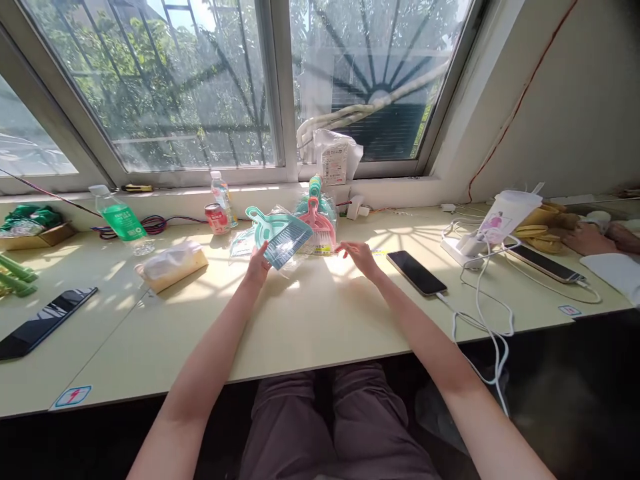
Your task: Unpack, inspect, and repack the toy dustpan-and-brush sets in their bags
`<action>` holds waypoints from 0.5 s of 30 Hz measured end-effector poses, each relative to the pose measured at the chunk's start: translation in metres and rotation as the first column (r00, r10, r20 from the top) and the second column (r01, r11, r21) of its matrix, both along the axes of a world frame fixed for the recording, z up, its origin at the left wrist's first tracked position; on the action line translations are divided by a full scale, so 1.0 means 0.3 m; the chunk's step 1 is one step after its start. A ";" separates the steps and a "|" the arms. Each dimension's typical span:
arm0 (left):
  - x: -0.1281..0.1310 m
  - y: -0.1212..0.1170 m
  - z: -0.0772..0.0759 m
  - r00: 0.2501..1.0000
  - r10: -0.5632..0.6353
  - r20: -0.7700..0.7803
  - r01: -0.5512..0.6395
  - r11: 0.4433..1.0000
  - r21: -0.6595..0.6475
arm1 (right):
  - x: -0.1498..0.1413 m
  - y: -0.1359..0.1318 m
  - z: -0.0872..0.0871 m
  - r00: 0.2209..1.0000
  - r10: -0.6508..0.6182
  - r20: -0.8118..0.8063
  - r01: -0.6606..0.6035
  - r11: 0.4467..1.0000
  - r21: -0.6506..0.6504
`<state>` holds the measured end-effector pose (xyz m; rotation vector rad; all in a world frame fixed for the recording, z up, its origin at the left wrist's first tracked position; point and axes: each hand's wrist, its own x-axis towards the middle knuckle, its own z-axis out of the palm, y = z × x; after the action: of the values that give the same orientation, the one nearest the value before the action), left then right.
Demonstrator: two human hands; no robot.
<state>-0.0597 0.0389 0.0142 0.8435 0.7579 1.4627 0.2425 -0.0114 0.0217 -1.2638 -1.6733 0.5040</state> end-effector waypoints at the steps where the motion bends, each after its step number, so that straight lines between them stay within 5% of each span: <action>1: 0.023 -0.011 0.001 0.999 -0.041 -0.006 0.041 0.999 0.002 | -0.043 -0.004 -0.004 0.990 0.071 -0.125 -0.081 0.994 -0.075; 3: 0.074 -0.037 0.003 0.991 -0.132 -0.022 0.133 0.991 0.017 | -0.125 -0.014 -0.020 0.936 0.198 -0.291 -0.267 0.938 -0.219; 6: 0.132 -0.072 0.005 0.977 -0.206 -0.059 0.209 0.977 0.045 | -0.186 -0.026 -0.048 0.920 0.162 -0.357 -0.288 0.898 -0.334; 10: 0.117 -0.060 0.022 0.997 -0.074 0.000 0.074 0.995 0.061 | -0.138 -0.008 -0.067 0.974 -0.105 -0.201 0.085 0.991 -0.107; 13: 0.038 -0.009 0.035 0.990 0.096 0.099 -0.101 0.994 0.047 | -0.091 0.045 -0.079 0.925 -0.377 -0.048 0.379 0.924 0.047; 15: -0.022 0.022 0.034 0.972 0.188 0.142 -0.190 0.982 0.007 | -0.086 0.091 -0.089 0.922 -0.380 0.071 0.380 0.925 0.017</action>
<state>-0.0663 0.0454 0.0245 0.6893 0.7334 1.6833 0.2166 0.0159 -0.0050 -1.5751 -1.4341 0.2206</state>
